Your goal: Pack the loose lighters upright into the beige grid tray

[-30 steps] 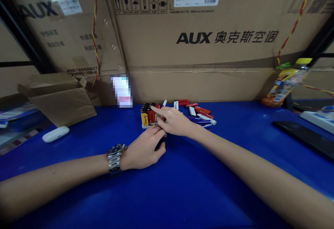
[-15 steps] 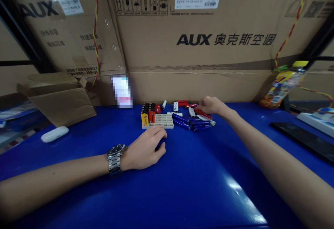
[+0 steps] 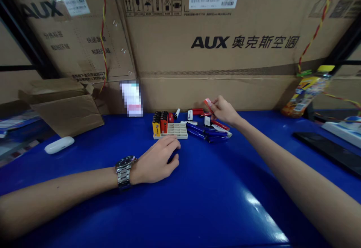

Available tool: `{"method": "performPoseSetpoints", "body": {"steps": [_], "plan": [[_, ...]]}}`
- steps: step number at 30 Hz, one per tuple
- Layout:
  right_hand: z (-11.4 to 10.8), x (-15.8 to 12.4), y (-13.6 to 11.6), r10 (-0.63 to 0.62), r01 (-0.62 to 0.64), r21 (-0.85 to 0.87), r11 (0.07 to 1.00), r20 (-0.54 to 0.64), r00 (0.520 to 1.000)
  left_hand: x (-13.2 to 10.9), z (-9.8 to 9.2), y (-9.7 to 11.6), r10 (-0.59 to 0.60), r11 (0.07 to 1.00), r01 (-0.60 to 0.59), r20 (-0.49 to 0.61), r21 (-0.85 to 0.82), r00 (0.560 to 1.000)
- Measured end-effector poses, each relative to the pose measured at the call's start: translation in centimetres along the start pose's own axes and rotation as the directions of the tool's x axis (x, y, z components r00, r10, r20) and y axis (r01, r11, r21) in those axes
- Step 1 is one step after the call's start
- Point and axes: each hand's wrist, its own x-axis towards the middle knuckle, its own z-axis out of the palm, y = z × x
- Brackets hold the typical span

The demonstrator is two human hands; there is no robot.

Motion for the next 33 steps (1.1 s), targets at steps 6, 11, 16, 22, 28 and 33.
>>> {"method": "performPoseSetpoints", "body": {"steps": [6, 11, 16, 22, 28, 33], "plan": [[4.7, -2.6, -4.9, -0.122, 0.087, 0.272, 0.958, 0.113, 0.986, 0.0, 0.2, -0.1, 0.008, 1.000, -0.008, -0.021, 0.015, 1.000], [7.3, -4.3, -6.3, -0.119, -0.009, 0.531, 0.847, 0.206, 0.971, 0.0, 0.4, -0.3, 0.016, 1.000, -0.015, -0.031, 0.026, 0.999], [8.3, -5.4, -7.0, -0.141, -0.043, 0.588, 0.808, 0.263, 0.954, 0.1, 0.5, -0.2, 0.021, 0.999, -0.020, -0.028, 0.037, 0.999], [8.6, -5.8, -6.7, -0.158, 0.011, 0.533, 0.846, 0.231, 0.960, 0.0, 0.4, -0.1, 0.017, 0.999, -0.016, -0.027, 0.044, 0.999], [8.8, -5.8, -7.0, -0.090, -0.085, 0.543, 0.835, 0.288, 0.953, 0.1, 0.3, -0.1, 0.008, 0.999, -0.007, -0.018, 0.054, 1.000], [8.3, -5.9, -7.0, -0.210, 0.035, 0.451, 0.892, 0.344, 0.915, 0.1, 0.3, -0.1, 0.009, 0.998, -0.008, -0.016, 0.058, 1.000]]}}
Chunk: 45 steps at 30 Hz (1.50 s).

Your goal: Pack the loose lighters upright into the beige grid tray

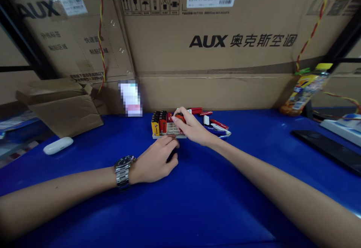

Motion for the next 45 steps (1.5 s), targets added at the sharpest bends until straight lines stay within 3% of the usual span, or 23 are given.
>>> {"method": "performPoseSetpoints", "body": {"steps": [3, 6, 12, 19, 25, 31, 37, 45], "plan": [[-0.4, -0.1, -0.2, -0.059, 0.061, -0.043, 0.997, 0.063, 0.996, 0.0, 0.0, 0.0, 0.000, 1.000, 0.000, -0.002, 0.004, 1.000], [-0.4, 0.0, -0.3, -0.020, 0.021, -0.021, 1.000, 0.034, 0.999, 0.0, 0.0, 0.0, 0.000, 1.000, 0.000, -0.001, 0.001, 1.000], [-0.5, 0.3, 0.0, 0.232, -0.216, 0.130, 0.968, -0.123, 0.965, 0.0, -0.1, 0.0, 0.003, 1.000, -0.003, 0.003, 0.001, 1.000], [-0.6, 0.2, -0.9, 0.413, -0.362, 0.297, 0.883, -0.131, 0.901, 0.0, 0.0, -0.1, 0.007, 1.000, -0.007, 0.003, -0.004, 1.000], [0.0, 0.2, -1.6, 0.324, -0.281, 0.215, 0.935, -0.198, 0.925, 0.0, -0.1, 0.0, 0.006, 1.000, -0.006, 0.006, -0.002, 1.000], [-0.2, 0.1, -1.3, 0.338, -0.303, 0.208, 0.930, -0.159, 0.928, 0.0, -0.1, 0.0, 0.006, 1.000, -0.006, 0.010, 0.000, 1.000], [0.1, 0.2, -1.0, 0.263, -0.228, 0.158, 0.961, -0.251, 0.931, 0.0, -0.1, 0.0, 0.005, 1.000, -0.005, 0.011, 0.003, 1.000], [-0.3, 0.3, -0.5, 0.341, -0.298, 0.208, 0.932, -0.214, 0.916, 0.0, 0.0, 0.0, 0.009, 1.000, -0.009, 0.008, 0.000, 1.000]]}}
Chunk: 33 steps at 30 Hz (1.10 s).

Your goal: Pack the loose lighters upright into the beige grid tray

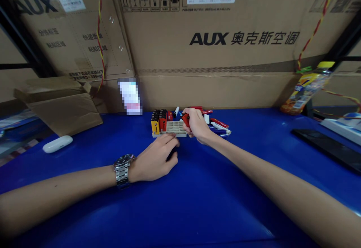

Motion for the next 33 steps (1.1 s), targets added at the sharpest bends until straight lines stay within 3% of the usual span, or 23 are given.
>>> {"method": "performPoseSetpoints", "body": {"steps": [4, 8, 11, 13, 22, 27, 33], "plan": [[0.2, -0.2, 0.0, -0.007, 0.008, -0.027, 1.000, 0.051, 0.999, 0.0, 0.0, 0.0, -0.003, 1.000, 0.003, 0.002, 0.000, 1.000], [0.5, -0.4, 0.0, -0.172, 0.189, -0.194, 0.963, 0.102, 0.980, 0.0, 0.0, 0.0, -0.002, 1.000, 0.003, 0.008, -0.007, 1.000], [0.4, -0.4, -0.1, -0.396, 0.426, -0.356, 0.832, 0.158, 0.904, 0.0, 0.1, 0.0, 0.007, 1.000, -0.007, 0.004, -0.018, 1.000], [0.2, -0.3, -0.1, -0.488, 0.507, -0.441, 0.741, 0.166, 0.857, 0.0, 0.1, -0.1, 0.026, 0.999, -0.026, 0.005, -0.027, 1.000], [0.7, -0.2, 1.3, -0.420, 0.461, -0.297, 0.836, 0.194, 0.887, 0.0, 0.2, -0.1, 0.074, 0.997, -0.073, 0.022, -0.031, 0.997], [1.2, -0.5, 1.2, -0.483, 0.537, -0.428, 0.727, 0.238, 0.843, 0.1, 0.1, 0.0, 0.070, 0.997, -0.069, 0.034, -0.033, 0.997], [1.3, -0.5, 0.6, -0.592, 0.674, -0.524, 0.521, 0.348, 0.727, 0.0, 0.1, -0.1, 0.067, 0.997, -0.065, 0.034, -0.049, 0.997]]}}
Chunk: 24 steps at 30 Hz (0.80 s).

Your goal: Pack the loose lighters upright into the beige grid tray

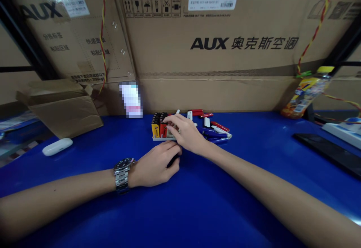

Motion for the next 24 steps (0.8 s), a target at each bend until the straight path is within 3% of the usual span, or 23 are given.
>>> {"method": "performPoseSetpoints", "body": {"steps": [4, 10, 14, 17, 21, 24], "plan": [[-0.4, 0.0, -0.3, -0.070, 0.070, -0.097, 0.993, 0.003, 0.998, 0.0, -0.1, 0.1, 0.004, 1.000, -0.004, -0.008, -0.012, 1.000], [-1.4, 0.7, 1.6, 0.064, -0.083, -0.207, 0.975, -0.095, 0.993, 0.1, -0.1, 0.1, -0.007, 0.999, 0.007, -0.004, -0.033, 1.000], [-1.0, 2.8, 4.2, 0.210, -0.211, -0.355, 0.911, -0.041, 0.977, 0.0, -0.2, 0.0, -0.007, 0.998, 0.007, -0.002, -0.062, 1.000], [-0.1, 5.1, 5.4, 0.251, -0.185, -0.486, 0.854, 0.074, 0.965, 0.0, -0.3, 0.1, -0.011, 0.998, 0.011, 0.004, -0.070, 1.000], [1.3, 7.9, 5.9, 0.450, -0.189, -0.700, 0.689, 0.208, 0.869, 0.1, -0.3, 0.2, -0.005, 0.998, 0.006, 0.012, -0.057, 1.000], [2.2, 8.9, 6.3, 0.511, -0.202, -0.734, 0.648, 0.223, 0.830, 0.0, -0.2, 0.1, 0.001, 0.999, -0.001, 0.008, -0.042, 1.000]]}}
